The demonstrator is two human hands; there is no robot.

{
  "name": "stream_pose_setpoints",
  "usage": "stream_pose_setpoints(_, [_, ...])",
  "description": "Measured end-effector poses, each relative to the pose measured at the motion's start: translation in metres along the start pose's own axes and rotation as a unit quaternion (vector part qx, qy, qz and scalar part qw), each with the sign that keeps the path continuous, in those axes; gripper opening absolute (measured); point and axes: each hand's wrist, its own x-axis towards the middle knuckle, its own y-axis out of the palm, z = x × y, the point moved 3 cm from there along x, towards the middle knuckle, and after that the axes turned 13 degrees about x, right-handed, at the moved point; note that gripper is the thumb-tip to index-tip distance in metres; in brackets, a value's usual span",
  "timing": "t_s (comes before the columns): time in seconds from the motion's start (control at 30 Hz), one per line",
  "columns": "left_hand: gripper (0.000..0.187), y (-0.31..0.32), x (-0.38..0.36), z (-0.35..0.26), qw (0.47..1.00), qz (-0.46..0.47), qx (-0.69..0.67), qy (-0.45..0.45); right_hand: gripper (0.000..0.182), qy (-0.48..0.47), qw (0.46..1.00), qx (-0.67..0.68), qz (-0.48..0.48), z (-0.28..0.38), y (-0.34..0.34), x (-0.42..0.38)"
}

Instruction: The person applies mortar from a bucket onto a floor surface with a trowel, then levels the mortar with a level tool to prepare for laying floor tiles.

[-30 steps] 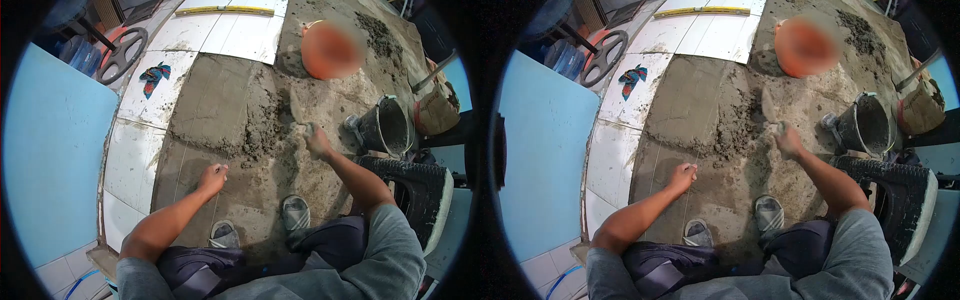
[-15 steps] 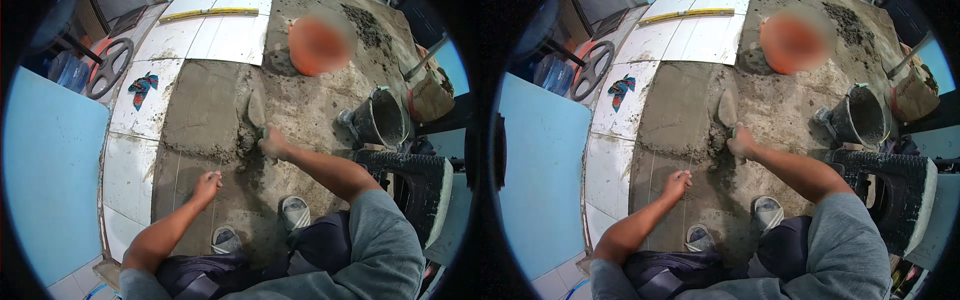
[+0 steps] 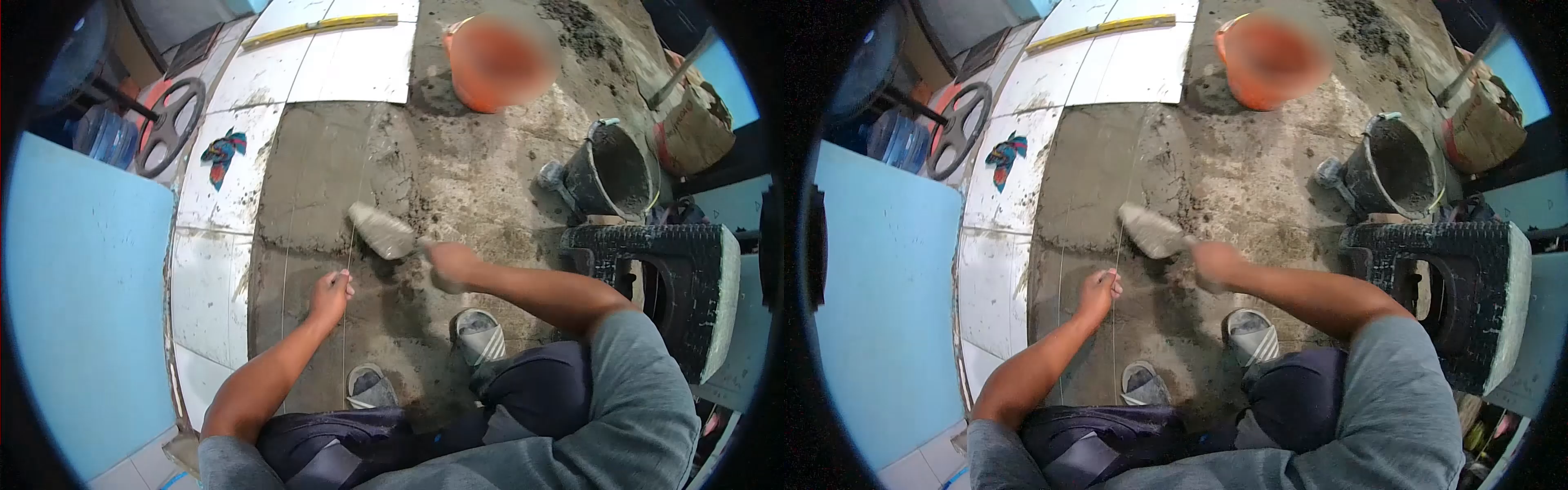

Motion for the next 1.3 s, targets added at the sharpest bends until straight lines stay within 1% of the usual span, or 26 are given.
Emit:
stream_pose_setpoints(0.03, [0.039,-0.002,-0.002,0.001,1.000,-0.001,0.003,0.001,0.038,-0.001,0.999,0.027,-0.042,-0.015,-0.001,-0.017])
stream_pose_setpoints(0.1, [0.040,-0.003,-0.001,0.007,1.000,0.003,0.012,0.010,0.039,0.035,0.978,0.123,-0.163,-0.044,-0.007,-0.038])
stream_pose_setpoints(0.13, [0.040,-0.004,0.000,0.006,1.000,0.006,0.017,0.018,0.039,0.078,0.952,0.232,-0.185,-0.057,-0.005,-0.039])
stream_pose_setpoints(0.17, [0.040,-0.004,0.000,0.005,1.000,0.008,0.019,0.016,0.039,0.121,0.910,0.339,-0.206,-0.070,-0.001,-0.035])
stream_pose_setpoints(0.2, [0.039,-0.003,-0.002,0.002,1.000,0.012,0.024,0.014,0.038,0.164,0.853,0.441,-0.225,-0.082,0.009,-0.031])
stream_pose_setpoints(0.3, [0.040,0.004,-0.002,-0.003,0.999,0.041,0.010,0.010,0.039,0.172,0.843,0.452,-0.236,-0.089,0.058,-0.004])
stream_pose_setpoints(0.33, [0.040,0.005,-0.001,-0.005,0.999,0.052,0.002,0.008,0.039,0.129,0.860,0.433,-0.239,-0.079,0.072,0.012])
stream_pose_setpoints(0.4, [0.041,0.004,-0.001,-0.010,0.997,0.065,-0.034,0.006,0.042,0.113,0.866,0.418,-0.250,-0.031,0.080,0.035])
stream_pose_setpoints(0.43, [0.041,0.001,-0.001,-0.011,0.996,0.071,-0.050,0.005,0.045,0.139,0.858,0.422,-0.258,-0.003,0.066,0.037])
stream_pose_setpoints(0.5, [0.042,-0.002,0.000,-0.010,0.997,0.068,-0.023,0.014,0.041,0.156,0.923,0.284,-0.208,0.017,0.044,0.040])
stream_pose_setpoints(0.53, [0.043,-0.002,0.000,-0.010,0.998,0.067,-0.012,0.018,0.041,0.164,0.947,0.209,-0.179,0.018,0.038,0.042])
stream_pose_setpoints(0.6, [0.043,-0.003,-0.003,-0.011,0.997,0.068,-0.003,0.038,0.037,0.178,0.945,0.234,-0.143,0.008,0.035,0.046])
stream_pose_setpoints(0.63, [0.044,-0.004,-0.003,-0.013,0.997,0.068,0.000,0.049,0.039,0.184,0.943,0.245,-0.126,0.004,0.033,0.045])
stream_pose_setpoints(0.67, [0.043,-0.004,-0.003,-0.015,0.997,0.068,-0.003,0.042,0.040,0.181,0.958,0.199,-0.097,0.002,0.034,0.043])
stream_pose_setpoints(0.73, [0.043,-0.004,-0.002,-0.019,0.997,0.068,-0.005,0.033,0.046,0.172,0.978,0.108,-0.041,0.022,0.023,0.032])
stream_pose_setpoints(0.83, [0.045,0.000,0.003,-0.015,0.996,0.083,-0.004,0.030,0.043,0.060,0.998,-0.013,0.020,0.034,0.025,0.020])
stream_pose_setpoints(0.87, [0.045,0.000,0.003,-0.013,0.996,0.080,-0.002,0.027,0.035,0.038,0.999,-0.008,0.026,0.036,0.022,0.012])
stream_pose_setpoints(0.93, [0.045,0.000,0.002,-0.011,0.997,0.069,0.002,0.021,0.034,0.028,0.998,-0.012,0.060,0.026,0.025,0.000])
stream_pose_setpoints(0.97, [0.044,-0.002,0.001,-0.009,0.998,0.060,0.004,0.019,0.036,0.023,0.997,-0.012,0.078,0.019,0.026,-0.004])
stream_pose_setpoints(1.03, [0.041,-0.007,0.001,-0.004,0.999,0.037,0.004,0.012,0.050,0.037,0.996,0.038,0.067,0.020,-0.014,-0.026])
stream_pose_setpoints(1.1, [0.041,-0.010,0.002,0.001,1.000,0.027,0.003,0.006,0.050,0.066,0.994,0.083,-0.034,-0.023,-0.023,-0.019])
stream_pose_setpoints(1.17, [0.042,-0.009,0.001,0.000,0.999,0.033,0.015,0.006,0.056,0.112,0.972,0.130,-0.162,-0.066,-0.042,0.001])
stream_pose_setpoints(1.2, [0.043,-0.008,-0.001,-0.003,0.999,0.045,0.028,0.010,0.052,0.142,0.940,0.259,-0.168,-0.073,-0.056,0.014])
stream_pose_setpoints(1.23, [0.043,-0.006,-0.002,-0.006,0.997,0.057,0.041,0.013,0.048,0.169,0.892,0.384,-0.170,-0.078,-0.071,0.028])
stream_pose_setpoints(1.3, [0.043,-0.001,-0.001,-0.004,0.995,0.086,0.036,0.027,0.039,0.126,0.901,0.368,-0.191,-0.094,-0.078,0.077])
